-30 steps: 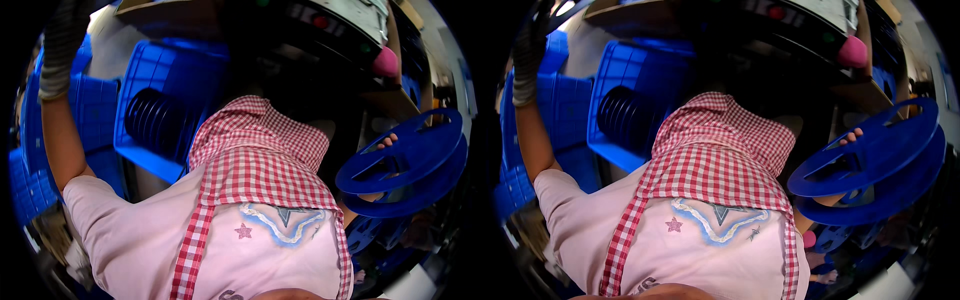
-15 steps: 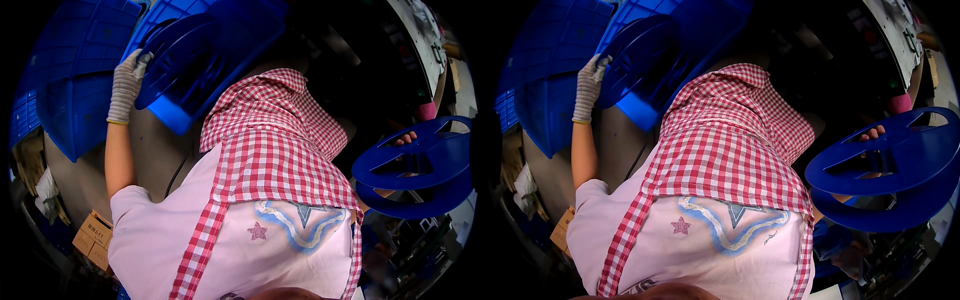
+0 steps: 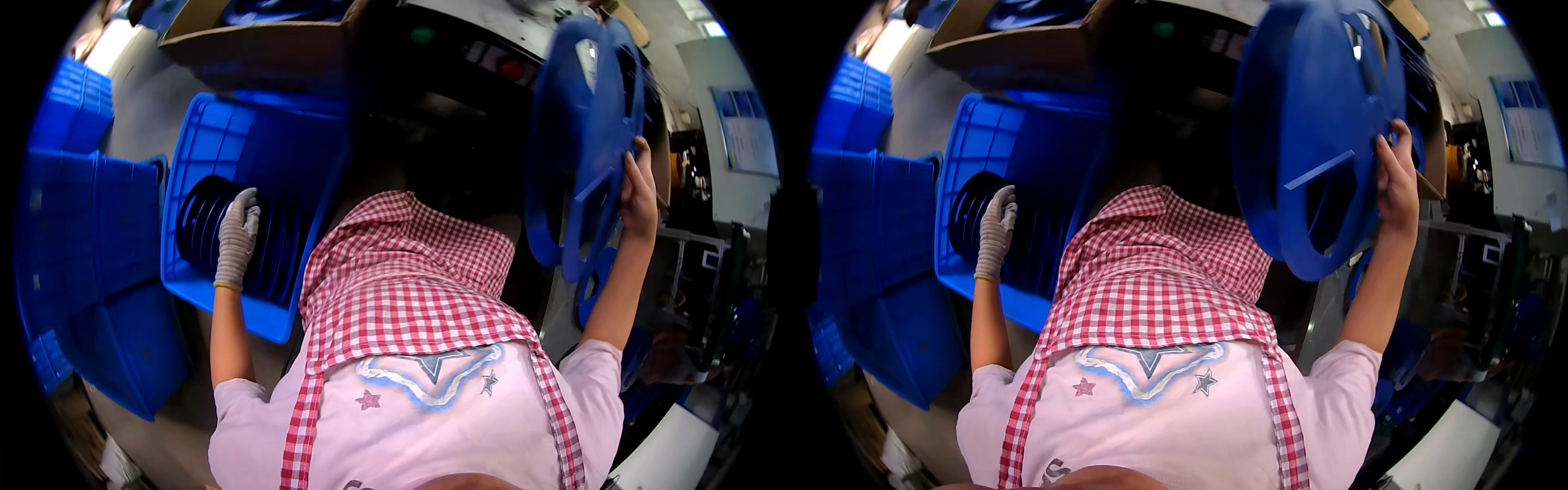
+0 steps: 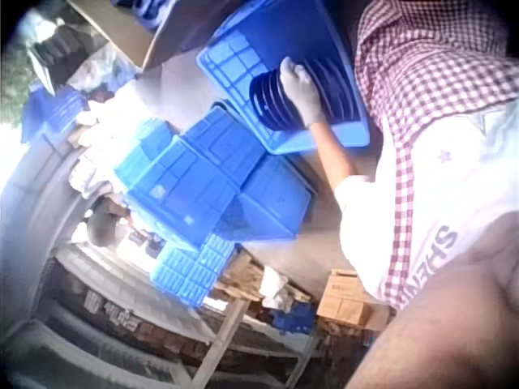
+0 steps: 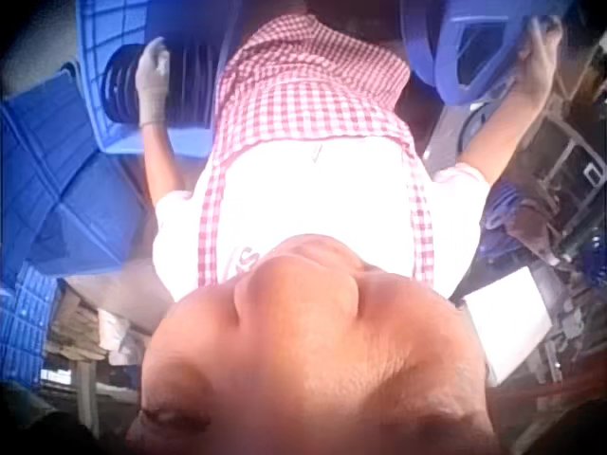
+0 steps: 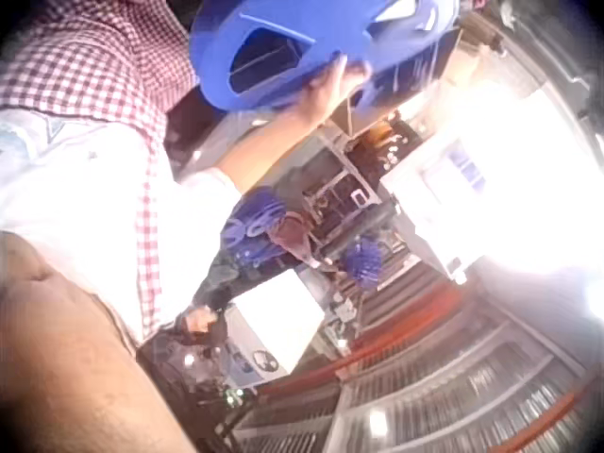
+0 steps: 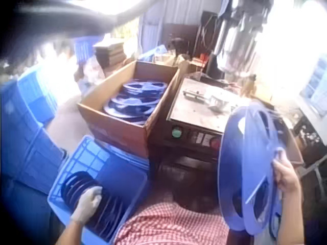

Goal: The person repeatedly picks up blue plastic reels, places them on a machine, presses a button, and then removes them to place them into a blue bin. The task involves a repetitive cycle of handling the plastic reels and operating the machine.

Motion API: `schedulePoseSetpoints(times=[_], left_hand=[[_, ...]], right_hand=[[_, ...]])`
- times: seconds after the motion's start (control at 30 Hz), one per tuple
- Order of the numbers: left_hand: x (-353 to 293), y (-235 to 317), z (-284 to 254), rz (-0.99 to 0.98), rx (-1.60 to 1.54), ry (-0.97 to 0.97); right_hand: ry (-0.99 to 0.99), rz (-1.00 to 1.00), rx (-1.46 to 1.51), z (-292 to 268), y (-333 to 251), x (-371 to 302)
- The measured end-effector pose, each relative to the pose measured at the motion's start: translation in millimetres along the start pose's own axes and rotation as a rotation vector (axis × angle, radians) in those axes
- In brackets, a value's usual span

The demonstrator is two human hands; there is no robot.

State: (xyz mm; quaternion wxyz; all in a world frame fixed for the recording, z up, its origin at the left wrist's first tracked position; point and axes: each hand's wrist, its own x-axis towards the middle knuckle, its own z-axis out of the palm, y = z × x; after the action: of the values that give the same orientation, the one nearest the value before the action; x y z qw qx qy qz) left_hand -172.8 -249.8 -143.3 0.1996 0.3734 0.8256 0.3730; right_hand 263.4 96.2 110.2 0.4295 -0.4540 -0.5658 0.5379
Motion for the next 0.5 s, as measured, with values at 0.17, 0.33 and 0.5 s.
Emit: schedulePoseSetpoints(times=[0.17,0.33,0.5], left_hand=[[55,234,33,0.418,-0.94,-0.523],[134,332,59,0.432,-1.076,-0.711],[159,392,7,0.518,-0.996,-0.447]], right_hand=[[-0.249,-0.07,-0.458,-8,-34,90],[-0.226,-0.266,-0.758,36,-44,163],[-0.256,-0.466,-0.523,73,-134,184]])
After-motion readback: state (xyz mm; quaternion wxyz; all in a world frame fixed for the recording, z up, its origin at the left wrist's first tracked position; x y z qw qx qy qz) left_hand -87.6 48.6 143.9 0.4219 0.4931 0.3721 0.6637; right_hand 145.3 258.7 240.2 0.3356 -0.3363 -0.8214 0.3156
